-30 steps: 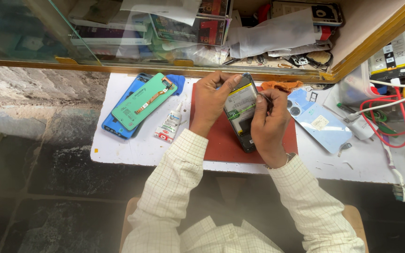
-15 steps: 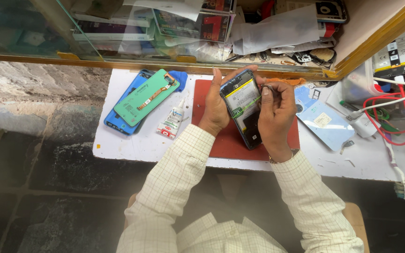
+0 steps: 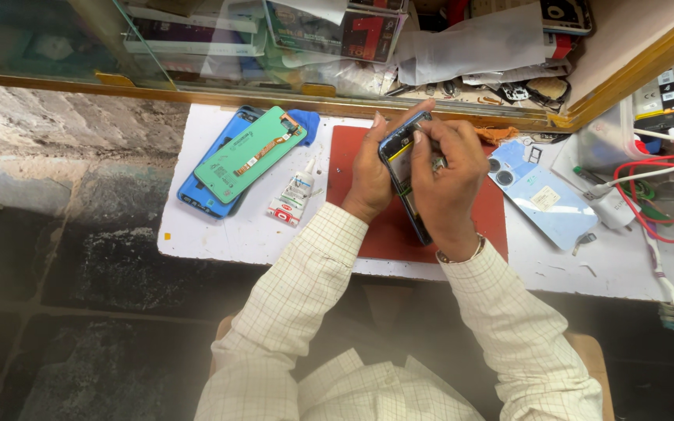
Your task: The person repairs a smartphone at a workbench. They power on the phone, open its back cover, work on the internal battery and components with their fingers, reposition the phone repeatedly, and press the cover back into place while handling other phone parts on the bench.
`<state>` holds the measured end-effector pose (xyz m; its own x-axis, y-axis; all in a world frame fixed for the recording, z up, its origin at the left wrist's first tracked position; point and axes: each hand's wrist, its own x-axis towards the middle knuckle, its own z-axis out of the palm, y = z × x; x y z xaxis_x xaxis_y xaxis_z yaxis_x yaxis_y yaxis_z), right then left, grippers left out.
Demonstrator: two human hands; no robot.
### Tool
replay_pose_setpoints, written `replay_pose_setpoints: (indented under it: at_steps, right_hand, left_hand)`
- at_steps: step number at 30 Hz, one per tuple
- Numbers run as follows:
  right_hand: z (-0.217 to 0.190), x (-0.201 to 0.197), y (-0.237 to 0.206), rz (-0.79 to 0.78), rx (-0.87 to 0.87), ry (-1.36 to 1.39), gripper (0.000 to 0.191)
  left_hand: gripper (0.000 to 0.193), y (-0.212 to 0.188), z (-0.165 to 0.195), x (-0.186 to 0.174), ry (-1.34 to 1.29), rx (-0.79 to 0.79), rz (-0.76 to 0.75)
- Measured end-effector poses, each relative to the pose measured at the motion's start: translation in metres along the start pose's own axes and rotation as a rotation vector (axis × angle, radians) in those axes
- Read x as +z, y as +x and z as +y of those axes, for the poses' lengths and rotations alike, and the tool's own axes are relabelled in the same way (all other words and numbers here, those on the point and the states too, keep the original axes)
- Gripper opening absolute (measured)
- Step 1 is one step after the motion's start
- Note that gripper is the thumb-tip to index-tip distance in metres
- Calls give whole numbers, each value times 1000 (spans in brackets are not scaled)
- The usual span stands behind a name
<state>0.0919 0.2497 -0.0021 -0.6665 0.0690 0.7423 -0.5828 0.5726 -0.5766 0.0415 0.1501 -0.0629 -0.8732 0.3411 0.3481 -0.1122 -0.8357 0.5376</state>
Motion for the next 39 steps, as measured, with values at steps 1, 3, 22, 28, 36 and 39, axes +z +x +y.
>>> replay_pose_setpoints:
  at_steps: [1, 3, 22, 28, 36, 39]
  right_hand:
    - [-2, 2, -1, 7, -18, 2, 13]
    - [-6, 5, -3, 10, -61, -1, 13]
    - [-15, 9, -5, 0, -78, -42, 10]
    - [-19, 7, -7, 20, -94, -43, 13]
    - [-23, 6, -12, -26, -65, -28, 13]
    - [-22, 6, -14, -11, -56, -17, 15]
  left_hand:
    - [69, 0, 0, 0, 15, -3, 36]
    - [66, 0, -1, -1, 34, 9, 48]
    - [63, 0, -9, -11, 44, 41, 37]
    - [64, 0, -12, -13, 86, 71, 54]
    - [64, -1, -11, -7, 122, 63, 26]
    - [66, -3, -9, -5, 147, 57, 42]
